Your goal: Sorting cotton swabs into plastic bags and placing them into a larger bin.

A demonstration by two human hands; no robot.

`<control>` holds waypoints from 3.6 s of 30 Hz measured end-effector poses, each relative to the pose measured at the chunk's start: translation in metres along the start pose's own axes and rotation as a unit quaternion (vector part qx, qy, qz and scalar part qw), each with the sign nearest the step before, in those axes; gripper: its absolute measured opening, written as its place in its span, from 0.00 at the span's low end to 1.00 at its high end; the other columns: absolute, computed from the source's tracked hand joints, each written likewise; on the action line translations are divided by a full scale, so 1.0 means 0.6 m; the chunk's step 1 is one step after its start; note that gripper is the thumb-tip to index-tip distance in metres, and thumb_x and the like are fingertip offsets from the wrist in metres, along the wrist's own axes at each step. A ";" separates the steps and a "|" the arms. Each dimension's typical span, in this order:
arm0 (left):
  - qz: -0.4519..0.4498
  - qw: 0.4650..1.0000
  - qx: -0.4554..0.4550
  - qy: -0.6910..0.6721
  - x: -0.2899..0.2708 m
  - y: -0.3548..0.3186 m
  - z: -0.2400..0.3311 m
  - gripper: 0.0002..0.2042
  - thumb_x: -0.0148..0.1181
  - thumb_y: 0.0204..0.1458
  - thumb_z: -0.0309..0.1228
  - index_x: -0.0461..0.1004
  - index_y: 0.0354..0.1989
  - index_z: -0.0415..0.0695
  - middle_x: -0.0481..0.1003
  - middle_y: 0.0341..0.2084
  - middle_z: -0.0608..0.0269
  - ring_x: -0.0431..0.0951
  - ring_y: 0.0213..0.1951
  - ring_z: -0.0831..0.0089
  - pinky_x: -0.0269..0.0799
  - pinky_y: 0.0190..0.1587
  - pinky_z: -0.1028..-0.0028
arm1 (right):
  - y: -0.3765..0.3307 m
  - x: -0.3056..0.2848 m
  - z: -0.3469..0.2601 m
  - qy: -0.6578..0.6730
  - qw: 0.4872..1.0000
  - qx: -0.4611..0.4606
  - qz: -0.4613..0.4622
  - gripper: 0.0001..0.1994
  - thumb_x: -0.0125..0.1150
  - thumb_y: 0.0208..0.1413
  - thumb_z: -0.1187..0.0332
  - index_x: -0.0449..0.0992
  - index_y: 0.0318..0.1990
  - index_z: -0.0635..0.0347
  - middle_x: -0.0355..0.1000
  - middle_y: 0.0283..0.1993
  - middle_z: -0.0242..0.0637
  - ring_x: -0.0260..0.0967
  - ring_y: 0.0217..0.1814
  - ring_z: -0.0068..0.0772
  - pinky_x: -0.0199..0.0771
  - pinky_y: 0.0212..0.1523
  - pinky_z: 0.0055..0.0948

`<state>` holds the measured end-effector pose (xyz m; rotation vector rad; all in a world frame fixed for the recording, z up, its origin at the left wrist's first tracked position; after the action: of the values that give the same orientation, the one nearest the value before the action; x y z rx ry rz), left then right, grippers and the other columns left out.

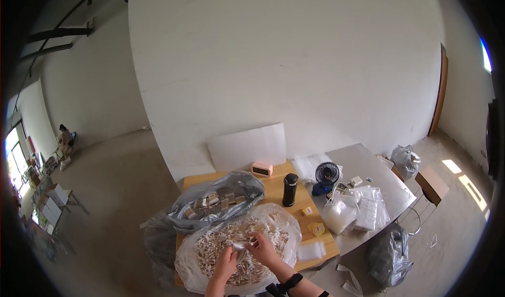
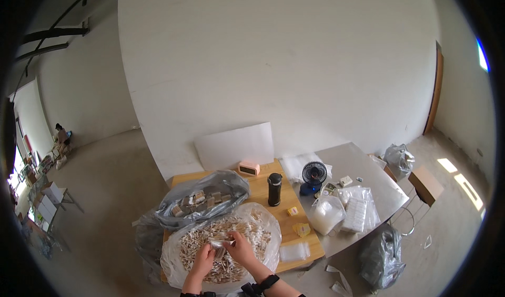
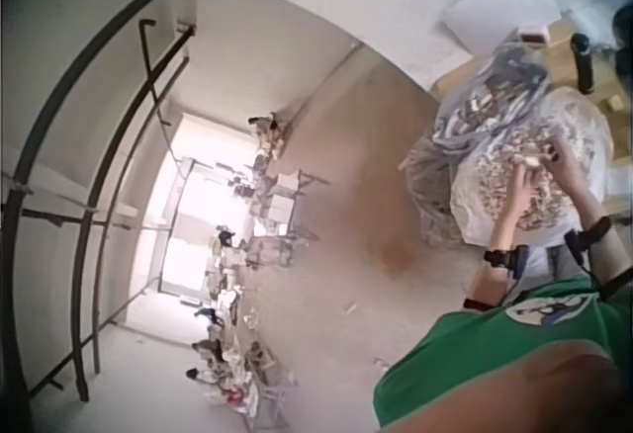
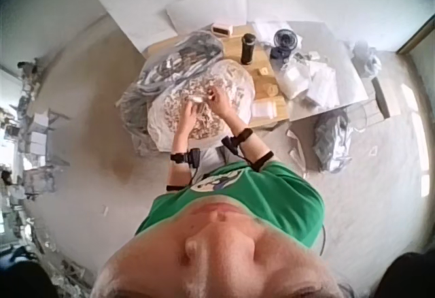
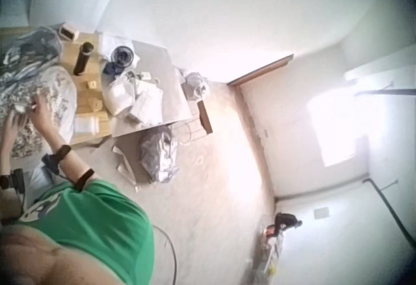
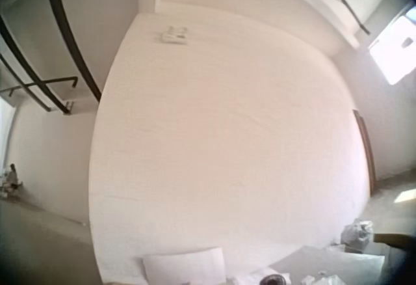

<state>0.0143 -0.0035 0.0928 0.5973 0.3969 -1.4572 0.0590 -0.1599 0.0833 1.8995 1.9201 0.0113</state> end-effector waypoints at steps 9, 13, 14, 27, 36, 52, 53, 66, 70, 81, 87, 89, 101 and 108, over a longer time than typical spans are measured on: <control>0.241 0.955 0.146 0.094 -0.033 -0.046 0.005 0.06 0.55 0.53 0.27 0.68 0.31 0.38 0.69 0.21 0.52 0.71 0.26 0.52 0.66 0.31 0.63 | -0.033 0.014 -0.054 -0.018 0.996 -0.080 -0.037 0.05 0.61 0.49 0.71 0.76 0.33 0.60 0.70 0.30 0.43 0.70 0.31 0.44 0.69 0.31 0.33; 0.125 0.991 -0.005 -0.045 -0.013 -0.043 -0.019 0.11 0.54 0.56 0.31 0.68 0.24 0.39 0.70 0.17 0.61 0.68 0.19 0.66 0.65 0.25 0.71 | -0.056 0.025 -0.100 -0.089 0.977 -0.188 -0.052 0.07 0.59 0.48 0.72 0.76 0.36 0.58 0.68 0.34 0.40 0.70 0.31 0.45 0.71 0.30 0.37; 0.127 0.991 -0.010 -0.044 -0.009 -0.046 -0.019 0.11 0.54 0.56 0.31 0.68 0.24 0.39 0.70 0.17 0.61 0.68 0.19 0.66 0.65 0.25 0.71 | -0.060 0.023 -0.106 -0.087 0.977 -0.186 -0.057 0.07 0.59 0.48 0.72 0.76 0.36 0.58 0.68 0.34 0.40 0.70 0.31 0.45 0.71 0.30 0.37; 0.103 0.823 -0.242 -0.504 0.019 -0.071 -0.078 0.07 0.51 0.56 0.30 0.73 0.29 0.41 0.75 0.22 0.65 0.72 0.21 0.79 0.68 0.24 0.80 | -0.084 0.033 -0.120 -0.174 0.947 -0.240 -0.122 0.13 0.56 0.45 0.72 0.74 0.41 0.57 0.67 0.35 0.38 0.70 0.34 0.42 0.73 0.32 0.36; 0.124 0.977 -0.063 -0.160 -0.001 -0.053 -0.005 0.07 0.56 0.53 0.27 0.72 0.25 0.39 0.72 0.19 0.63 0.71 0.22 0.75 0.65 0.24 0.73 | -0.069 0.019 -0.114 -0.067 0.975 -0.198 -0.075 0.12 0.58 0.42 0.79 0.74 0.39 0.62 0.70 0.29 0.42 0.69 0.34 0.48 0.70 0.34 0.40; 0.106 0.994 0.026 -0.027 -0.018 -0.056 0.019 0.08 0.60 0.46 0.26 0.68 0.22 0.38 0.70 0.20 0.52 0.72 0.25 0.54 0.66 0.26 0.63 | -0.049 -0.009 -0.085 -0.087 0.991 -0.102 -0.006 0.11 0.58 0.45 0.81 0.71 0.39 0.63 0.71 0.28 0.41 0.72 0.29 0.39 0.72 0.30 0.31; 0.110 0.993 0.019 -0.032 -0.019 -0.057 0.017 0.08 0.59 0.45 0.26 0.68 0.21 0.38 0.70 0.20 0.52 0.72 0.25 0.54 0.66 0.26 0.63 | -0.050 -0.006 -0.093 -0.088 0.991 -0.098 -0.017 0.11 0.57 0.46 0.80 0.71 0.39 0.63 0.71 0.28 0.41 0.72 0.29 0.42 0.71 0.31 0.32; 0.218 0.970 0.067 -0.077 -0.059 -0.050 0.026 0.11 0.63 0.47 0.31 0.70 0.30 0.38 0.72 0.29 0.58 0.74 0.33 0.66 0.69 0.34 0.71 | -0.048 0.007 -0.005 0.135 0.982 0.133 -0.019 0.05 0.52 0.57 0.76 0.73 0.38 0.65 0.73 0.31 0.36 0.72 0.33 0.22 0.75 0.31 0.25; 0.167 0.920 -0.058 -0.350 -0.038 -0.039 -0.031 0.15 0.63 0.52 0.36 0.72 0.39 0.38 0.73 0.34 0.65 0.72 0.35 0.78 0.68 0.41 0.77 | -0.053 0.031 0.013 0.370 0.904 0.210 -0.043 0.07 0.51 0.56 0.80 0.70 0.41 0.66 0.73 0.36 0.35 0.72 0.34 0.24 0.75 0.33 0.24; 0.167 0.984 0.045 -0.051 -0.065 -0.031 0.005 0.07 0.65 0.43 0.28 0.75 0.28 0.40 0.74 0.24 0.57 0.75 0.26 0.65 0.70 0.30 0.72 | -0.019 0.031 -0.053 0.075 0.990 -0.053 -0.104 0.14 0.63 0.51 0.69 0.74 0.45 0.63 0.73 0.42 0.40 0.70 0.46 0.34 0.67 0.47 0.29; 0.146 0.977 0.012 -0.152 -0.043 -0.038 0.002 0.07 0.65 0.44 0.29 0.76 0.26 0.39 0.73 0.23 0.58 0.76 0.27 0.66 0.70 0.29 0.71 | -0.039 0.037 -0.003 0.273 0.955 0.074 -0.088 0.04 0.60 0.51 0.79 0.74 0.33 0.62 0.70 0.31 0.28 0.64 0.33 0.17 0.65 0.36 0.19; 0.162 0.972 0.020 -0.168 -0.042 -0.040 -0.011 0.07 0.66 0.43 0.30 0.76 0.25 0.39 0.73 0.23 0.59 0.75 0.26 0.68 0.70 0.28 0.72 | -0.041 0.040 -0.012 0.308 0.944 0.071 -0.090 0.04 0.60 0.51 0.80 0.73 0.31 0.62 0.70 0.30 0.28 0.64 0.32 0.16 0.64 0.35 0.18; 0.166 0.891 -0.050 -0.420 -0.004 -0.028 -0.046 0.09 0.60 0.53 0.32 0.73 0.29 0.38 0.72 0.22 0.69 0.68 0.26 0.83 0.64 0.28 0.79 | -0.033 0.051 -0.002 0.427 0.893 0.133 -0.049 0.04 0.60 0.54 0.76 0.72 0.28 0.60 0.71 0.28 0.28 0.63 0.30 0.15 0.63 0.35 0.16; 0.157 0.980 0.071 -0.095 -0.013 -0.030 0.006 0.09 0.64 0.46 0.32 0.73 0.27 0.39 0.72 0.22 0.56 0.73 0.25 0.63 0.67 0.28 0.69 | -0.032 0.029 -0.008 0.179 0.977 0.052 -0.107 0.03 0.55 0.56 0.77 0.72 0.30 0.62 0.71 0.28 0.28 0.64 0.29 0.16 0.65 0.32 0.16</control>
<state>-0.0046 0.0001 0.0979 0.5988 0.0426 -1.2301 0.0399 -0.1432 0.0766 1.8434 2.3992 0.2046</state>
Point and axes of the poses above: each hand's wrist, its own y-axis towards the middle knuckle, its own x-axis out of the palm, z = x × y, the point moved 6 cm from there along y, towards the middle knuckle
